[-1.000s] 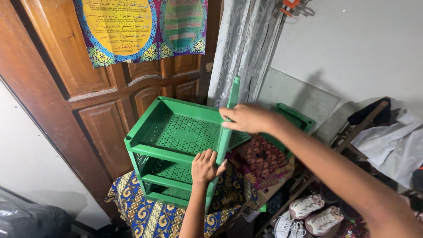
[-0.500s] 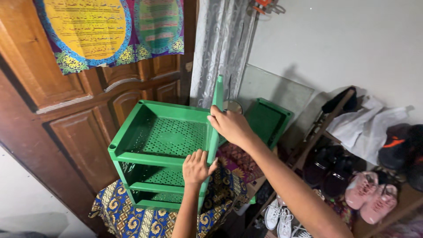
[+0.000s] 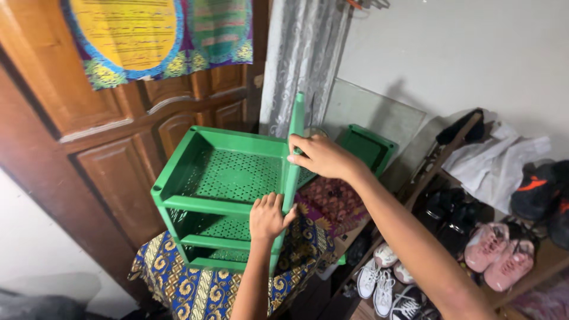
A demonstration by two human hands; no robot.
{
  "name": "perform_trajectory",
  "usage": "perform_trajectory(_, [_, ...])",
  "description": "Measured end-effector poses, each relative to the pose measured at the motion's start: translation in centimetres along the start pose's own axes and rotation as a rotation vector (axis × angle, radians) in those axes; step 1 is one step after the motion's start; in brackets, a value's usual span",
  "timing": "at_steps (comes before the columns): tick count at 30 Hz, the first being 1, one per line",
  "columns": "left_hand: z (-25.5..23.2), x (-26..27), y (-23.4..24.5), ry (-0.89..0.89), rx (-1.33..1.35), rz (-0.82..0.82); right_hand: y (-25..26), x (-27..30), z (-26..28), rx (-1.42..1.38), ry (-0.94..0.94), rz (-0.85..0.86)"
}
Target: The person assembles a green plastic crate by hand, inserting side panels into the base and securing them. The person then steps onto the crate with a bare foot to test its stability.
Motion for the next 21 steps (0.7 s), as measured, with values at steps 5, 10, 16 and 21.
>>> perform_trajectory(5, [-0.3, -0.6, -0.8, 0.074, -0.021, 0.225, 1.2, 0.4, 0.0, 0.262, -0.274, -0.048])
perform_trajectory(10, [0.0, -1.2, -0.8, 0.116, -0.065, 0.341, 0.7, 0.4, -0.3, 0.237, -0.335, 0.058])
perform_trajectory(16, [0.2, -1.2, -1.5, 0.159, -0.026, 0.415, -0.5, 0.2, -1.9, 0.240, -0.275, 0.011])
perform_trajectory(21, [0.2, -1.5, -2.5, 0.122, -0.100, 0.334, 0.5, -0.6, -0.9, 0.490, -0.286, -0.188])
Point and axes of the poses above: each hand's wrist, its own x-axis away from the middle knuckle, its own y-axis out of the back of the hand, z = x × y, the point moved 7 cm from there along -x, towards the middle knuckle, and after that the axes turned 9 degrees about -x, right-handed, at the moved point
